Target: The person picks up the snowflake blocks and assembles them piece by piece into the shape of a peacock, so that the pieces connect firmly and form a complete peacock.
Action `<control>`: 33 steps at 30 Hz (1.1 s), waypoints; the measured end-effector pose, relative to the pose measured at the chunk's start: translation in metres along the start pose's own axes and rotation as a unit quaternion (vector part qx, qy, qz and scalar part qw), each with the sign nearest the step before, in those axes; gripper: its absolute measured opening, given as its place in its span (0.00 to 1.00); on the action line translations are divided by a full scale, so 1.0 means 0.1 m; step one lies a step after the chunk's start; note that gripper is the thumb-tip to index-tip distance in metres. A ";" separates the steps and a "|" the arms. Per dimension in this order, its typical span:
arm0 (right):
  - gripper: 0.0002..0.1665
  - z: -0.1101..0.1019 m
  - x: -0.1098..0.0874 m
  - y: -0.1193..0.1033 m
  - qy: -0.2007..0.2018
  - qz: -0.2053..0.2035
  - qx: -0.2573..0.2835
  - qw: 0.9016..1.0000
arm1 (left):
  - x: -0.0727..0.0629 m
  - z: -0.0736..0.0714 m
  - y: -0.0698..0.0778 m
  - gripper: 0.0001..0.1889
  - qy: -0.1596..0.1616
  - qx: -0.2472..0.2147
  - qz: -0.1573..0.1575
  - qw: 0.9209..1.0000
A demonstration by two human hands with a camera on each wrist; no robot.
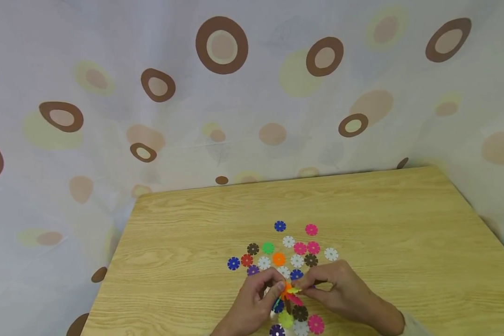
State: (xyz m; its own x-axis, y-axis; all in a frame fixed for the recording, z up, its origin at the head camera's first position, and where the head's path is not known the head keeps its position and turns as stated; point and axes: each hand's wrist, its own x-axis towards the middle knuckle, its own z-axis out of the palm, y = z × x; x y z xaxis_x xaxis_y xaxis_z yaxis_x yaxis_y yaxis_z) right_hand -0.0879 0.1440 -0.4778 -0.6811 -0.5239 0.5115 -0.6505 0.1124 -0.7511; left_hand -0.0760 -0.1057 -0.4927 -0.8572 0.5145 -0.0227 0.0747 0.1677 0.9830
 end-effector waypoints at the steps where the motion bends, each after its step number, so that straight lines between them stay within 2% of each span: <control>1: 0.17 0.00 0.00 0.01 0.002 0.000 -0.003 1.000 | 0.00 0.00 0.01 0.12 -0.001 0.005 -0.001 1.000; 4: 0.18 0.01 -0.01 0.04 0.007 -0.010 -0.018 1.000 | 0.01 -0.02 0.03 0.13 -0.002 0.022 -0.007 1.000; 8: 0.18 0.03 0.00 0.06 0.004 -0.012 -0.008 1.000 | 0.00 -0.05 0.07 0.13 -0.007 0.017 -0.023 1.000; 17: 0.15 0.03 -0.01 0.08 0.000 0.032 0.043 0.999 | 0.01 -0.07 0.09 0.12 -0.020 -0.010 -0.044 0.999; 25: 0.14 0.02 -0.03 0.09 0.003 0.053 0.049 0.997 | 0.03 -0.07 0.06 0.13 -0.025 -0.026 -0.057 0.998; 29: 0.14 0.02 -0.06 0.12 0.018 0.083 0.015 0.996 | 0.04 -0.08 0.03 0.13 -0.020 -0.024 -0.063 0.998; 31: 0.12 0.00 -0.09 0.15 0.026 0.104 -0.014 0.994 | 0.04 -0.08 0.01 0.13 -0.007 -0.024 -0.065 0.998; 33: 0.09 -0.02 -0.14 0.17 0.017 0.136 -0.037 0.990 | 0.03 -0.10 -0.01 0.12 0.008 -0.028 -0.068 0.997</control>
State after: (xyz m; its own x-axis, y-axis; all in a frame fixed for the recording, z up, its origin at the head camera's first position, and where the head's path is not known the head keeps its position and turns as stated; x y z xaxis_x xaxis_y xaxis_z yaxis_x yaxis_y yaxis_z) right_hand -0.0904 0.1553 -0.4971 -0.8445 -0.4373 0.3092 -0.4635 0.3075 -0.8310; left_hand -0.0840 -0.1123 -0.4924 -0.8660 0.4759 -0.1536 -0.0706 0.1876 0.9797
